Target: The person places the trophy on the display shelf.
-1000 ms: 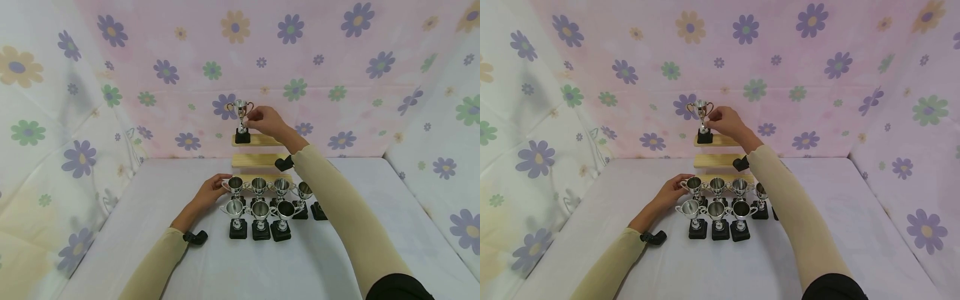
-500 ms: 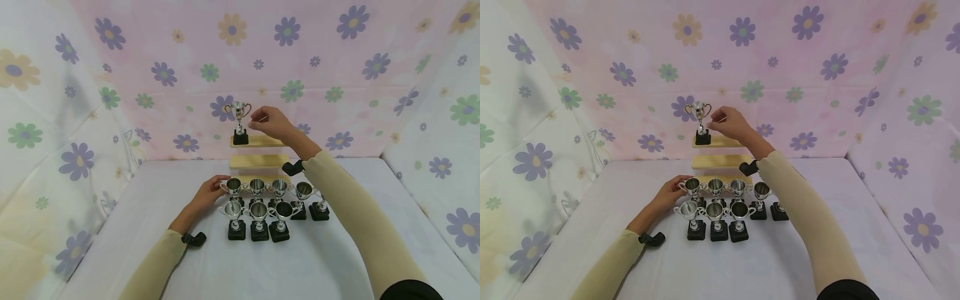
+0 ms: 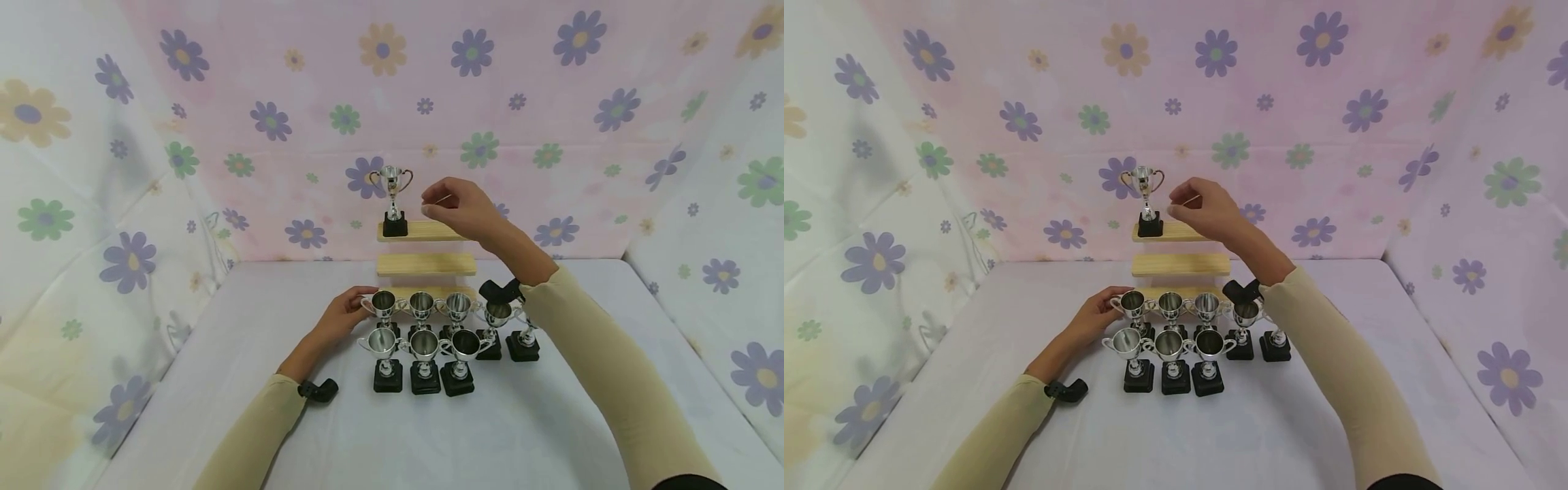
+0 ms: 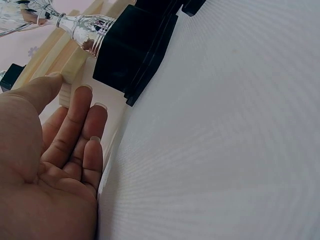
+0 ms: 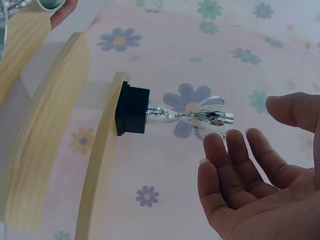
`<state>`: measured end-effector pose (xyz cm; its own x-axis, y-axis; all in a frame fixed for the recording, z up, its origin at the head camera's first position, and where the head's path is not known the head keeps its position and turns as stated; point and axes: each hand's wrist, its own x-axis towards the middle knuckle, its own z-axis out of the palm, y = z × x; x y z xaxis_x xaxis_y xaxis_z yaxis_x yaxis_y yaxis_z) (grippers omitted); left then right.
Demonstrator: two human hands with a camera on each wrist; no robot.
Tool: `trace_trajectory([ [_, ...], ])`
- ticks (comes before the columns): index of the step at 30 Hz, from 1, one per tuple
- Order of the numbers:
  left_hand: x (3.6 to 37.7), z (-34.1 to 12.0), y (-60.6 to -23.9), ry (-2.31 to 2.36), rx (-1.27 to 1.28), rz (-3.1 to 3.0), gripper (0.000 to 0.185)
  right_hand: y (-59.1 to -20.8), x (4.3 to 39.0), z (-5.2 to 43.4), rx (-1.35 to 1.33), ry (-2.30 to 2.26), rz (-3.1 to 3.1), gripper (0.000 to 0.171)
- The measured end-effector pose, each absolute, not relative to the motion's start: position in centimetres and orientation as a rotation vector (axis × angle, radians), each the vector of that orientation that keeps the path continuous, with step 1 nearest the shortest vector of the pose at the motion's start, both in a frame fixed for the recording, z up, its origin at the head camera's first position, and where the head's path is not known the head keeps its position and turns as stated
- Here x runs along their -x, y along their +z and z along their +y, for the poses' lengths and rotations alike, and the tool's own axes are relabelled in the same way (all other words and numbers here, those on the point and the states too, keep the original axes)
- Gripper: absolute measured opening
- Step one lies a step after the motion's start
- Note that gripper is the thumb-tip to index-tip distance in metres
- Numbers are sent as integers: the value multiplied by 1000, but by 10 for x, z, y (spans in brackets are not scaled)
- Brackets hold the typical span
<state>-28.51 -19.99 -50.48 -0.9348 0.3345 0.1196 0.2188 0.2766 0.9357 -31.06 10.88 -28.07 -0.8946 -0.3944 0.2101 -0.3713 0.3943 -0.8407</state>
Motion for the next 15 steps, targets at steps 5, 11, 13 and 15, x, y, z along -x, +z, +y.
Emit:
trace_trajectory([
  [5, 283, -200, -502, 1734, -530, 2437, 44, -283, 297, 122, 722, -1607, 2584, 33],
  [11, 283, -201, -501, 1733, -533, 2449, 42, -289, 280, 136, 708, -1618, 2588, 35],
  [13, 284, -201, -502, 1734, -527, 2444, 42, -291, 273, 142, 703, -1617, 2588, 36],
  [15, 284, -200, -502, 1734, -521, 2439, 43, -294, 266, 147, 696, -1621, 2586, 35],
])
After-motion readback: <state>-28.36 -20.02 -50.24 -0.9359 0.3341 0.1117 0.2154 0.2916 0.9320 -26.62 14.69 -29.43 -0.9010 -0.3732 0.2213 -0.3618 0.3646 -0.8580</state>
